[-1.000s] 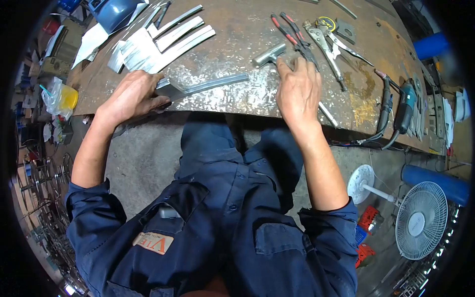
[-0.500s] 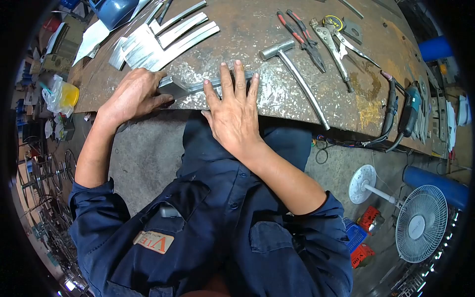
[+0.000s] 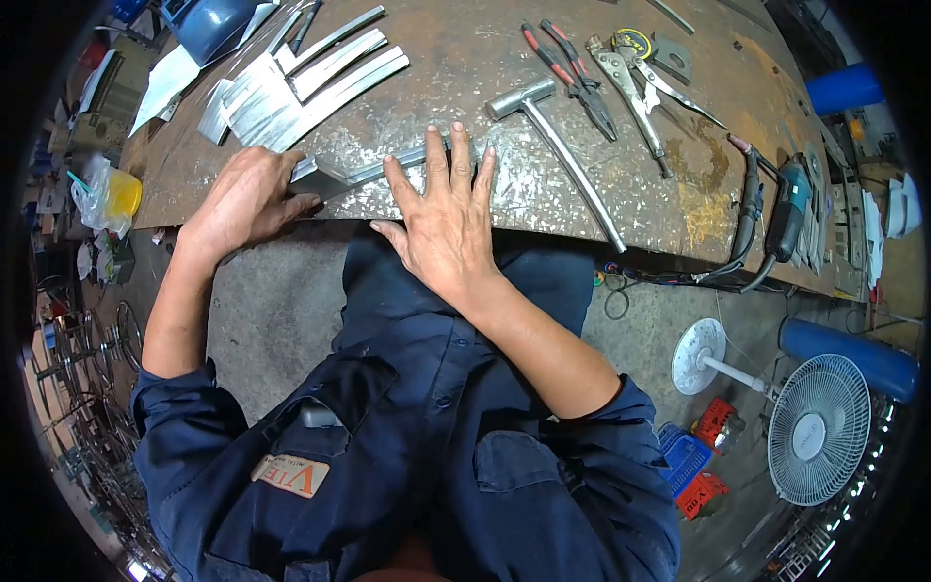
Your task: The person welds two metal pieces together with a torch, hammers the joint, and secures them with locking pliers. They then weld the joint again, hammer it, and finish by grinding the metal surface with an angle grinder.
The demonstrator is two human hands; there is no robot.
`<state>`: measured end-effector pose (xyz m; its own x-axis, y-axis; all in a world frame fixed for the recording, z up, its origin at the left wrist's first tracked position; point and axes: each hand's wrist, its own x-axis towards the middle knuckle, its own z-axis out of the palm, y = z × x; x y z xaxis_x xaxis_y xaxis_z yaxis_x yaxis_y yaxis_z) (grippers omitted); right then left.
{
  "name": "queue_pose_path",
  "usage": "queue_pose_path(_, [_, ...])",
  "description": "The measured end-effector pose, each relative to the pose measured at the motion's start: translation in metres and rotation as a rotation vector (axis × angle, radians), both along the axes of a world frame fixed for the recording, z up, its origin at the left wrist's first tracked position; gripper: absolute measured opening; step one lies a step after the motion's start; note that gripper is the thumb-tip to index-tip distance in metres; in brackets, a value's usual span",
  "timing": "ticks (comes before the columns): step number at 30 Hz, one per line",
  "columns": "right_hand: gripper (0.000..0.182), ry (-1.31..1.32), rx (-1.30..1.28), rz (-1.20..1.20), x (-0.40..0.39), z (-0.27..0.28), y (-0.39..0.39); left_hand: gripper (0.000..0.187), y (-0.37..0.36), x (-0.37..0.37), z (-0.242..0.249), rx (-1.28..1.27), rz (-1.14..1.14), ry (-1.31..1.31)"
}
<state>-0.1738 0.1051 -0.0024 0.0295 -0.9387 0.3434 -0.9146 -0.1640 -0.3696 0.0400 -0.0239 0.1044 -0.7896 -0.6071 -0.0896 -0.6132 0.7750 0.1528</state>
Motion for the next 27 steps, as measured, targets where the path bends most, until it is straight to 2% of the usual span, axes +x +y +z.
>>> queue_pose_path(6, [0.072, 0.008, 0.006, 0.023, 0.006, 0.004, -0.005, 0.04, -0.006, -0.001, 0.003, 0.06, 0.01, -0.019])
queue_pose_path(12, [0.067, 0.032, 0.006, 0.109, 0.017, 0.011, -0.012, 0.038, -0.007, 0.003, -0.003, -0.001, -0.032, -0.011])
queue_pose_path(27, [0.058, 0.048, -0.01, 0.141, 0.021, 0.009, -0.013, 0.038, -0.004, 0.002, -0.005, -0.02, -0.001, -0.025])
